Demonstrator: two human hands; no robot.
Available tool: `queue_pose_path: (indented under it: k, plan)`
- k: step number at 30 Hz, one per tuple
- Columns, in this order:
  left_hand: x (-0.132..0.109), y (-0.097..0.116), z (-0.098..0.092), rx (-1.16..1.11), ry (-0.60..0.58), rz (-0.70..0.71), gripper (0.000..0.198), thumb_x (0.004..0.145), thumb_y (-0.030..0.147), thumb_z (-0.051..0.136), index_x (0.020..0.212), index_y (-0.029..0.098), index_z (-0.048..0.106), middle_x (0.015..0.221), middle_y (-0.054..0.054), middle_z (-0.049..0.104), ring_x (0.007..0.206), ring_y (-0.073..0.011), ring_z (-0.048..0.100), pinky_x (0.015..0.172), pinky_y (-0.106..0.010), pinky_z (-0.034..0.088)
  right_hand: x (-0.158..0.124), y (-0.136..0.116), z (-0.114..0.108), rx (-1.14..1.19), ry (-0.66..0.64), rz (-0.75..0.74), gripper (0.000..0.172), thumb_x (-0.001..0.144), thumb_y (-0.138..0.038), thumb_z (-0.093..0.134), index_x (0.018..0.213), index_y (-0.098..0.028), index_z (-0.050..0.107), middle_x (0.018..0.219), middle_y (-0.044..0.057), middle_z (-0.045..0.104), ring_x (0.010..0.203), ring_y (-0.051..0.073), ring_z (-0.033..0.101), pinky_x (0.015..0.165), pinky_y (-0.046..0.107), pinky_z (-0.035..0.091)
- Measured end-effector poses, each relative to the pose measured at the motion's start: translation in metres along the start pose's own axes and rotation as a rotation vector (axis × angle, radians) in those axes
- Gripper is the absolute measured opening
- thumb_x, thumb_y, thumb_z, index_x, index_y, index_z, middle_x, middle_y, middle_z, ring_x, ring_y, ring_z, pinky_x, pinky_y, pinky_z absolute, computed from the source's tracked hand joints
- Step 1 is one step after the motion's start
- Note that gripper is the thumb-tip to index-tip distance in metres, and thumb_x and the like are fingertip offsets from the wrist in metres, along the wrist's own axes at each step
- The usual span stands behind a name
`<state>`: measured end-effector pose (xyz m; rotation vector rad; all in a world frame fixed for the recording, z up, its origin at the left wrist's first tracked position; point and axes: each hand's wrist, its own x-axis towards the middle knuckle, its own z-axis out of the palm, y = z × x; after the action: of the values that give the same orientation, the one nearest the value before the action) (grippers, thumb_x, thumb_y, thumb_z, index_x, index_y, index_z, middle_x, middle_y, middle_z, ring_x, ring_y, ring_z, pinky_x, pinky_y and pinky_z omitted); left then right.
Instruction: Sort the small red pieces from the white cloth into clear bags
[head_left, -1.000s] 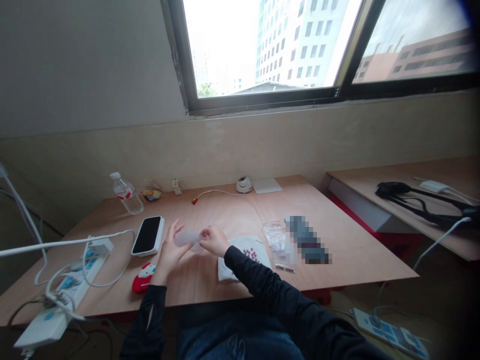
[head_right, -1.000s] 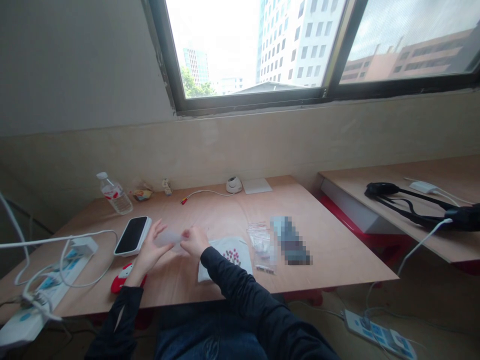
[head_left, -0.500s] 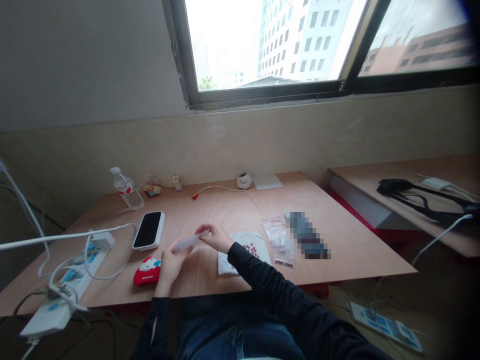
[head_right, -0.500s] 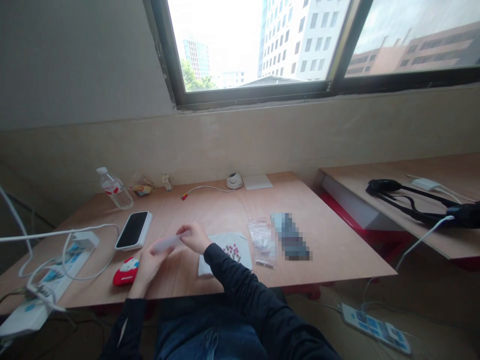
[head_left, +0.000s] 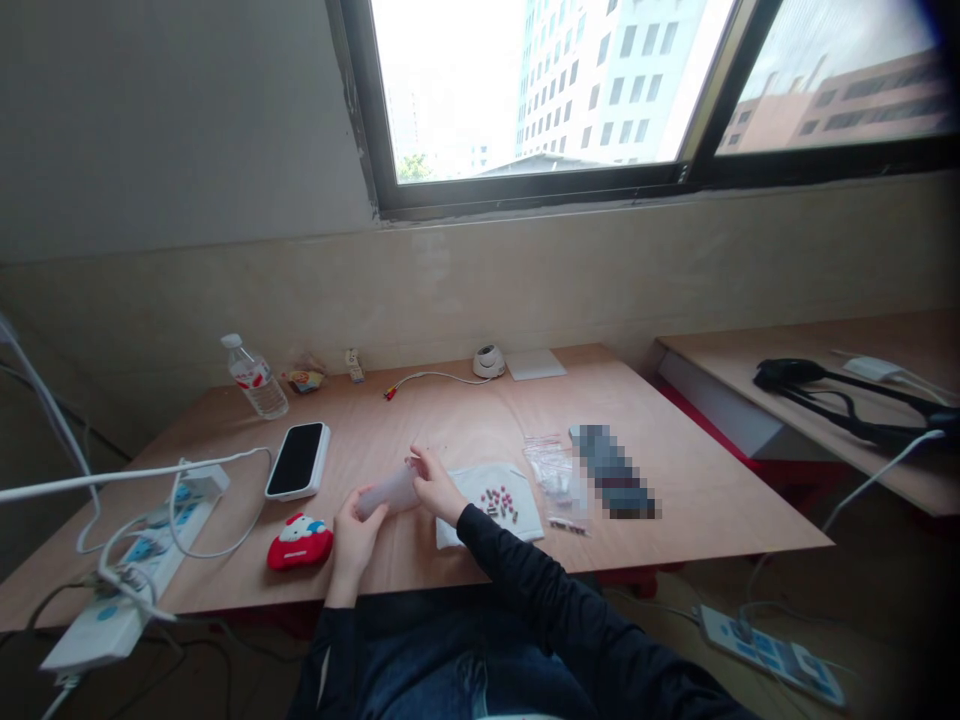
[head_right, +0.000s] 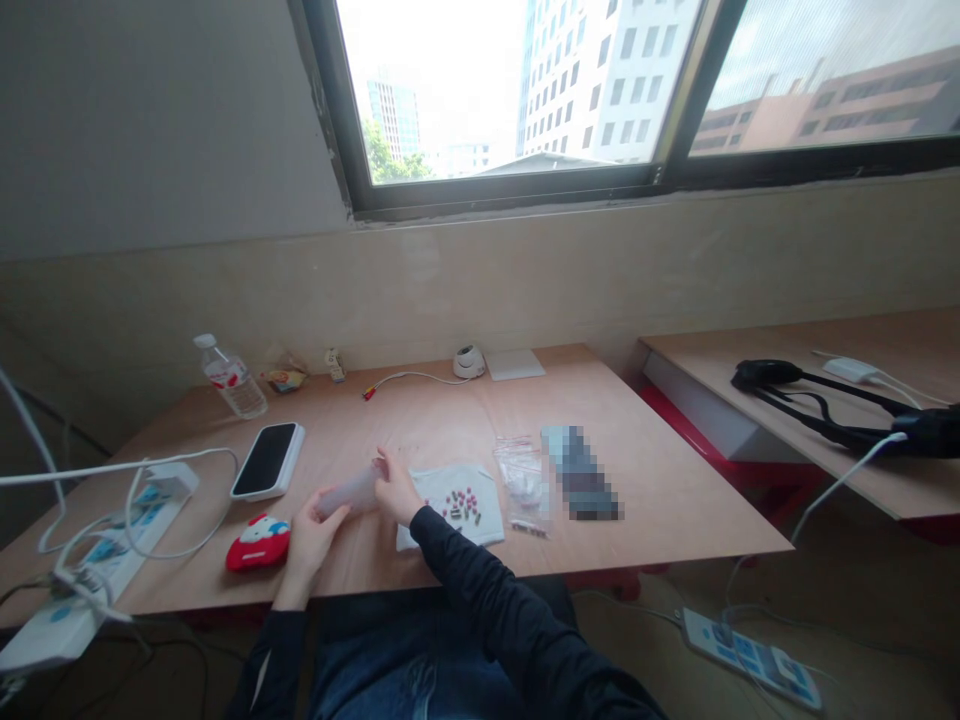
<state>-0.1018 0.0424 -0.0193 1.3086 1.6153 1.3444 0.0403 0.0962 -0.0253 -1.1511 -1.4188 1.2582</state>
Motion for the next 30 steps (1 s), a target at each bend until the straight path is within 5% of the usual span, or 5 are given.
queue_pose_path:
  k: [6, 12, 17, 30]
  plan:
    - [-0.007, 0.01, -0.002, -0.01, -0.045, -0.043, 0.04, 0.063, 0.038, 0.07, 0.092, 0.011, 0.063, 0.087, -0.009, 0.071, 0.085, -0.0261, 0.066, 0.074, -0.033, 0.052, -0.002, -0.006, -0.006, 0.058, 0.069, 0.007, 0.032, 0.083, -0.025, 0.036, 0.1, -0.015, 0.062, 0.095, 0.006, 0.067, 0.089, 0.015, 0.06, 0.077, 0.022, 0.045]
    - [-0.029, 0.056, -0.003, 0.006, -0.099, -0.024, 0.038, 0.066, 0.039, 0.07, 0.091, 0.011, 0.067, 0.088, -0.008, 0.072, 0.085, -0.0246, 0.066, 0.074, -0.031, 0.053, -0.007, -0.019, -0.011, 0.161, 0.174, 0.014, 0.051, 0.084, -0.057, 0.032, 0.049, -0.02, 0.039, 0.045, -0.005, 0.034, 0.044, 0.01, 0.034, 0.045, 0.023, 0.026]
    - [-0.042, 0.074, -0.001, 0.039, -0.059, 0.001, 0.036, 0.065, 0.039, 0.071, 0.09, 0.013, 0.067, 0.087, -0.007, 0.073, 0.084, -0.0235, 0.067, 0.073, -0.03, 0.053, -0.014, -0.033, -0.015, 0.147, 0.188, -0.037, 0.056, 0.08, -0.064, 0.037, 0.045, -0.022, 0.026, 0.043, -0.006, 0.023, 0.041, 0.007, 0.023, 0.042, 0.024, 0.016]
    - [-0.058, 0.09, 0.007, -0.036, -0.028, -0.017, 0.036, 0.069, 0.039, 0.068, 0.093, 0.013, 0.065, 0.089, -0.007, 0.071, 0.082, -0.0222, 0.067, 0.07, -0.028, 0.053, -0.028, -0.06, -0.019, -0.002, 0.278, -0.14, 0.056, 0.086, -0.059, 0.034, 0.045, -0.021, 0.024, 0.043, -0.006, 0.02, 0.041, 0.007, 0.023, 0.042, 0.025, 0.016]
